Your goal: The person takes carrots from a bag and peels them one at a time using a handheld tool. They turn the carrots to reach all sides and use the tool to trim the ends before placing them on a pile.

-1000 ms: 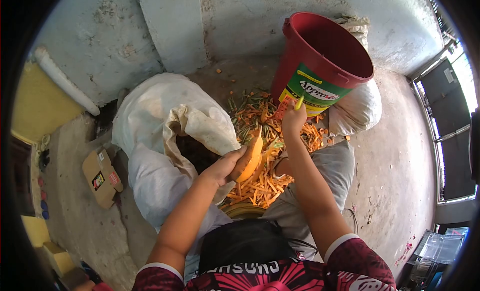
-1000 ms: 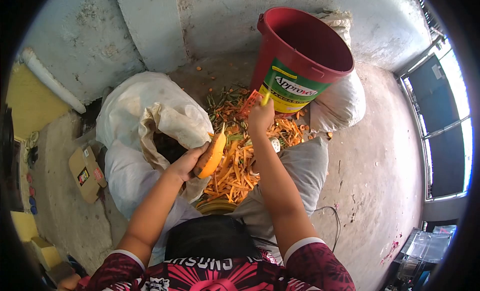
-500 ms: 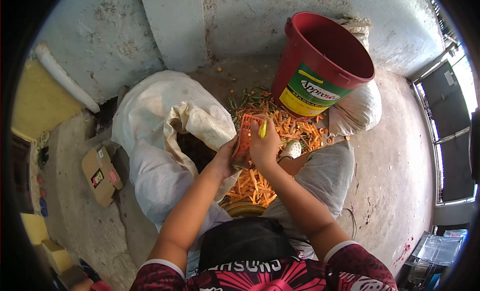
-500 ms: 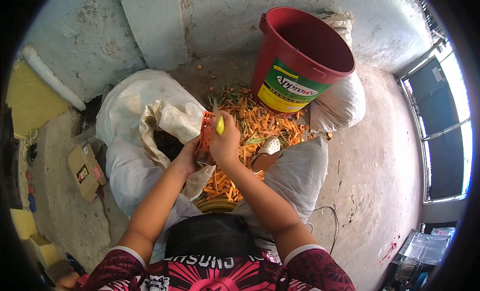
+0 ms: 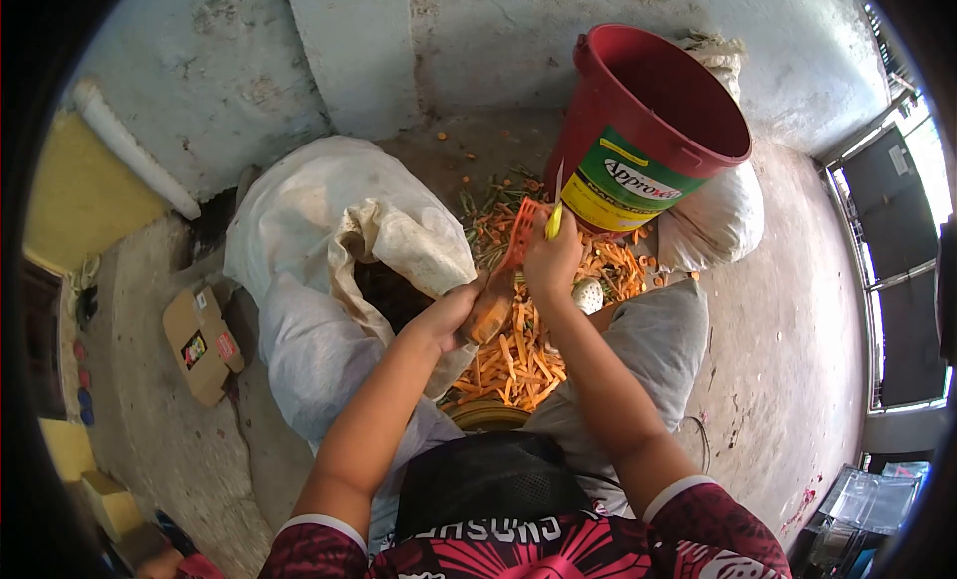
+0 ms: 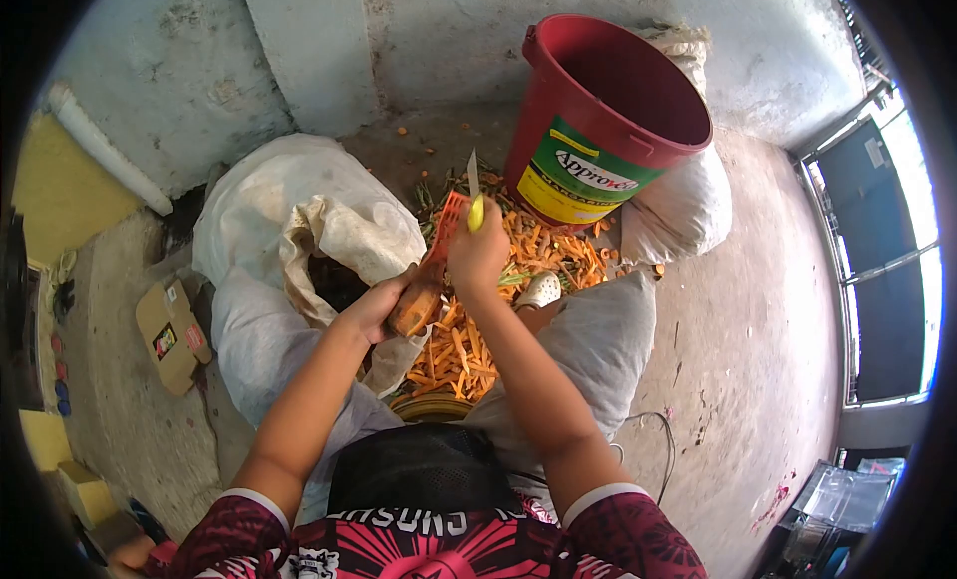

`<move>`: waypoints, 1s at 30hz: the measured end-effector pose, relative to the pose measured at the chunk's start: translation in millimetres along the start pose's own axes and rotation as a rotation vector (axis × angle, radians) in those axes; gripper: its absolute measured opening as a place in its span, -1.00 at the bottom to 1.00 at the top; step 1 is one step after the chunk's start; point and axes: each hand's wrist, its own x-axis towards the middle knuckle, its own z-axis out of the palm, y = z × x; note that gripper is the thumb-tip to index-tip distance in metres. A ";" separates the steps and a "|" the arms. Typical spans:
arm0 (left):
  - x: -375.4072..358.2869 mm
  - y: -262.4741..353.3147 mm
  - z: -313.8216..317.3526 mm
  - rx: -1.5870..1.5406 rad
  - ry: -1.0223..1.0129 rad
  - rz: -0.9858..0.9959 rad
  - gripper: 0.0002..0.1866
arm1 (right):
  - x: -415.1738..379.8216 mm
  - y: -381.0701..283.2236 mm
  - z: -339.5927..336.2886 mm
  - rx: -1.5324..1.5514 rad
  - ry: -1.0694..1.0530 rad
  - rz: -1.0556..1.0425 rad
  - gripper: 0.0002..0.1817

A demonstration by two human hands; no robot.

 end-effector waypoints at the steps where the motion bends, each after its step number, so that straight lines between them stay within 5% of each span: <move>1: -0.5 -1.1 2.6 0.006 0.000 -0.011 -0.56 | 9.4 1.5 -3.3 -0.008 0.016 0.012 -0.76; 13: -6.5 4.4 5.2 -0.098 0.076 0.028 -0.63 | 42.5 28.9 -13.9 0.217 0.223 -0.070 -0.82; 14: -4.4 5.7 6.0 -0.123 0.091 0.042 -0.64 | 26.6 4.4 -22.5 0.505 0.010 0.189 -0.84; 17: 5.1 4.2 -1.6 -0.222 0.079 0.060 -0.66 | -6.9 -3.4 -10.9 0.245 0.061 -0.130 -0.84; 30: 1.2 3.0 4.8 -0.173 0.102 0.104 -0.63 | -38.5 -9.3 3.3 0.023 -0.033 -0.040 -0.68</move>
